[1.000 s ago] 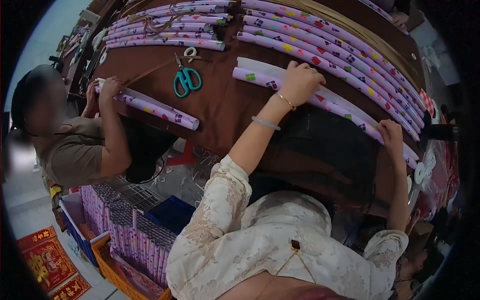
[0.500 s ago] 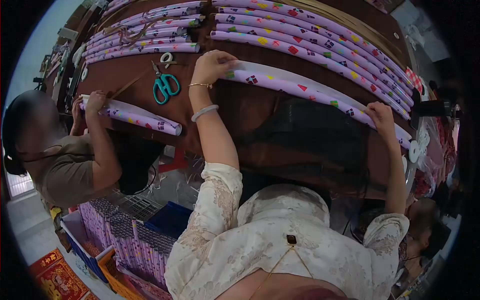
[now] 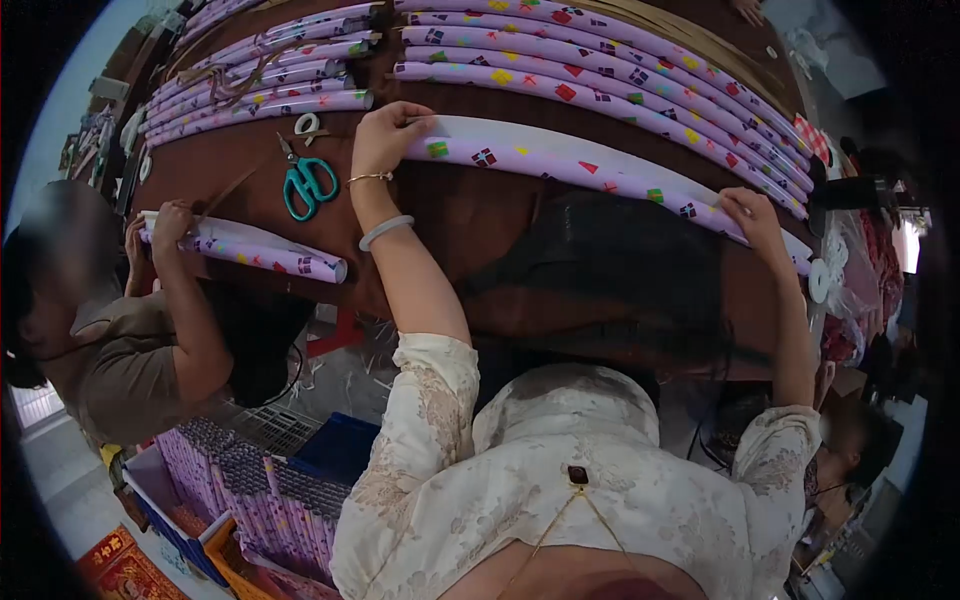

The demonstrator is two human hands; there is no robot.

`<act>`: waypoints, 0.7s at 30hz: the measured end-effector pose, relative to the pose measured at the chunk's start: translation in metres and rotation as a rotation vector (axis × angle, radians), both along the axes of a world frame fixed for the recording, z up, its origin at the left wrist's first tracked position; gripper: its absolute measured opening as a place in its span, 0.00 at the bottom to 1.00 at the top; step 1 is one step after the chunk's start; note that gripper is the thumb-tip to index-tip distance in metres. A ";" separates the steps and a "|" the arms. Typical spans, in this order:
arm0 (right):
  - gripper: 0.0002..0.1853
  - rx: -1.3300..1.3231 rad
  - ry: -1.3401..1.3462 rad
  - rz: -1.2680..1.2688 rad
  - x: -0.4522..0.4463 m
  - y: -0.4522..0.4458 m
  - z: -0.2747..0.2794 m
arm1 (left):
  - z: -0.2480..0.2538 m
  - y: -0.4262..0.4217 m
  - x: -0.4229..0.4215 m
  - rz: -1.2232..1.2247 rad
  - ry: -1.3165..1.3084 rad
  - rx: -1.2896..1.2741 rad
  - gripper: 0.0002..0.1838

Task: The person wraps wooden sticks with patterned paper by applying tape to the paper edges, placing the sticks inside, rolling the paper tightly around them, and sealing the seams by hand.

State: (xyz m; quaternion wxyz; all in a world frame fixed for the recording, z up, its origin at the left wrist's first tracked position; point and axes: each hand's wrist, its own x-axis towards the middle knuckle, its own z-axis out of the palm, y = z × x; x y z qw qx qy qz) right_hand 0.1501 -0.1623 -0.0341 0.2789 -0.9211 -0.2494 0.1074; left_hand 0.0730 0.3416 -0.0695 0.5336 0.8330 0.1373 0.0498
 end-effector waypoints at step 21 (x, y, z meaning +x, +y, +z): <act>0.10 -0.029 0.092 0.233 0.020 0.158 -0.011 | 0.001 0.005 -0.003 -0.028 -0.100 0.196 0.13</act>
